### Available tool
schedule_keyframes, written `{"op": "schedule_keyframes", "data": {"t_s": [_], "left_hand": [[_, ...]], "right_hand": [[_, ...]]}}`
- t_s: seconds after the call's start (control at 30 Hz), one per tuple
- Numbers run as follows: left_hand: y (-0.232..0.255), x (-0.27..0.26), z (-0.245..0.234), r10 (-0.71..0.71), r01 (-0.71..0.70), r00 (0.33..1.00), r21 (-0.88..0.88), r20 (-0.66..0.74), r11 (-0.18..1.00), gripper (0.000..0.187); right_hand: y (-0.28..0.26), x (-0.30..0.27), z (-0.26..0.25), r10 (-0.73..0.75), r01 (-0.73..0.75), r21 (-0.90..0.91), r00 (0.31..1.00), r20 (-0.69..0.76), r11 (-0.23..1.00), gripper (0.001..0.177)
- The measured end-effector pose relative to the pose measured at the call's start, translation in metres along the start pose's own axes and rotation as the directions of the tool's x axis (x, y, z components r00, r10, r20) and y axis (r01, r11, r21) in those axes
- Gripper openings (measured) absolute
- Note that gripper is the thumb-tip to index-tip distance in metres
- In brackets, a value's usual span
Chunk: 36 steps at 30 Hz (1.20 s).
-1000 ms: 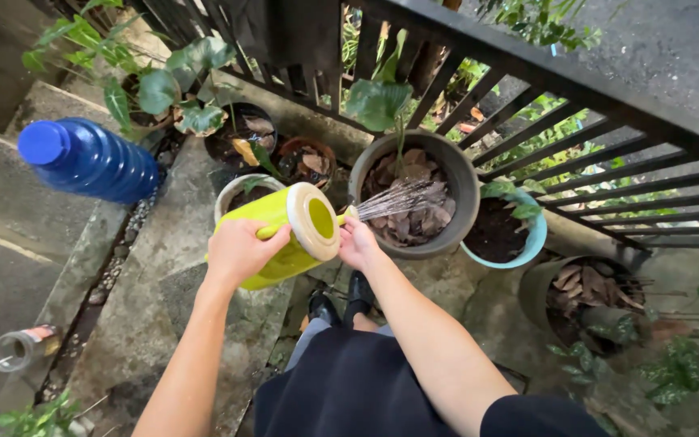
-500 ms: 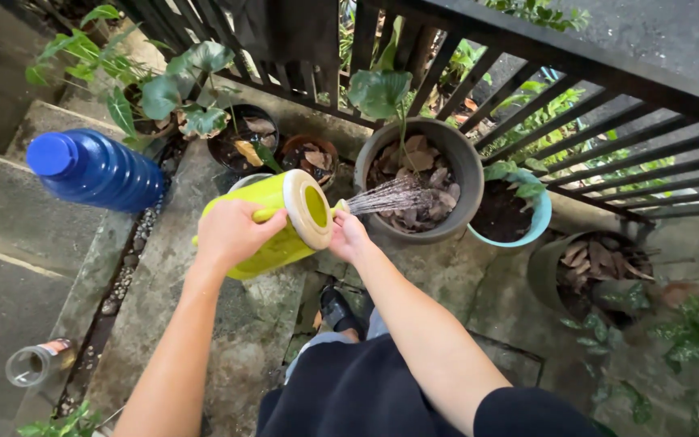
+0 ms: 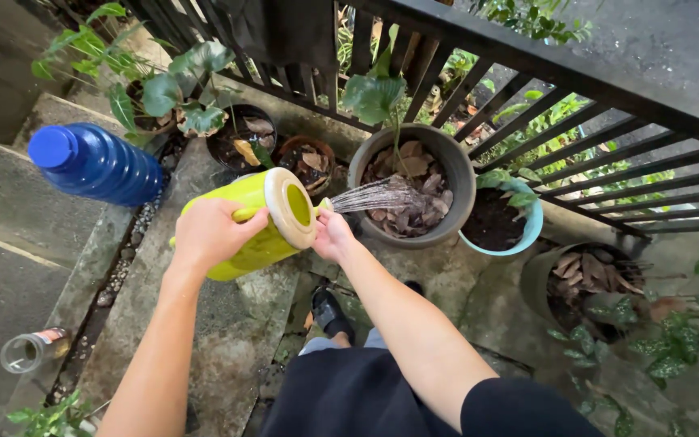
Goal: Watering various potted plants in an outdoor garden area using a watering can filled from a hose.
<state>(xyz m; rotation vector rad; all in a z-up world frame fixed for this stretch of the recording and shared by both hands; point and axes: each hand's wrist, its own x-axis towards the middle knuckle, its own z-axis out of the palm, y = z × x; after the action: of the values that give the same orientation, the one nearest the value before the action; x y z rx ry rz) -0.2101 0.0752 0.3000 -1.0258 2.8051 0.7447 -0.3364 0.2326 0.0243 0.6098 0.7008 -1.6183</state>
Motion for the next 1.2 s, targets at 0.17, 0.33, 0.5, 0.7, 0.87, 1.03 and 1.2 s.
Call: {"op": "schedule_keyframes", "data": {"t_s": [0.17, 0.33, 0.5, 0.7, 0.87, 1.03, 1.2], "left_hand": [[0.013, -0.003, 0.001, -0.024, 0.024, 1.0, 0.013, -0.002, 1.0, 0.051], [0.025, -0.008, 0.007, -0.007, 0.007, 1.0, -0.007, -0.021, 1.0, 0.048], [0.049, -0.011, 0.004, -0.044, 0.045, 0.999, -0.023, 0.019, 0.999, 0.047], [0.062, -0.008, 0.013, -0.007, 0.007, 0.999, -0.003, 0.038, 1.0, 0.046], [0.081, -0.001, 0.027, 0.035, -0.037, 0.998, 0.045, 0.054, 0.998, 0.048], [0.116, 0.008, 0.042, 0.084, -0.086, 0.992, 0.025, 0.092, 0.996, 0.048], [0.153, 0.018, 0.056, 0.157, -0.161, 0.981, 0.027, 0.117, 0.987, 0.05]], "right_hand": [[-0.012, -0.012, 0.0, 0.002, -0.002, -0.014, 1.0, 0.004, 1.0, 0.043], [-0.016, -0.006, -0.019, 0.019, -0.02, 0.0, 0.998, 0.066, 1.0, 0.05], [-0.025, -0.017, -0.029, -0.024, 0.024, 0.01, 1.0, -0.005, 1.0, 0.04], [-0.034, -0.026, -0.038, -0.047, 0.048, 0.075, 0.999, -0.014, 0.996, 0.038], [-0.05, -0.031, -0.061, -0.098, 0.1, 0.106, 0.995, -0.024, 0.989, 0.038], [-0.079, -0.06, -0.082, -0.15, 0.163, 0.126, 0.983, -0.11, 0.978, 0.037], [-0.101, -0.086, -0.102, -0.227, 0.239, 0.146, 0.97, -0.092, 0.96, 0.041]]}}
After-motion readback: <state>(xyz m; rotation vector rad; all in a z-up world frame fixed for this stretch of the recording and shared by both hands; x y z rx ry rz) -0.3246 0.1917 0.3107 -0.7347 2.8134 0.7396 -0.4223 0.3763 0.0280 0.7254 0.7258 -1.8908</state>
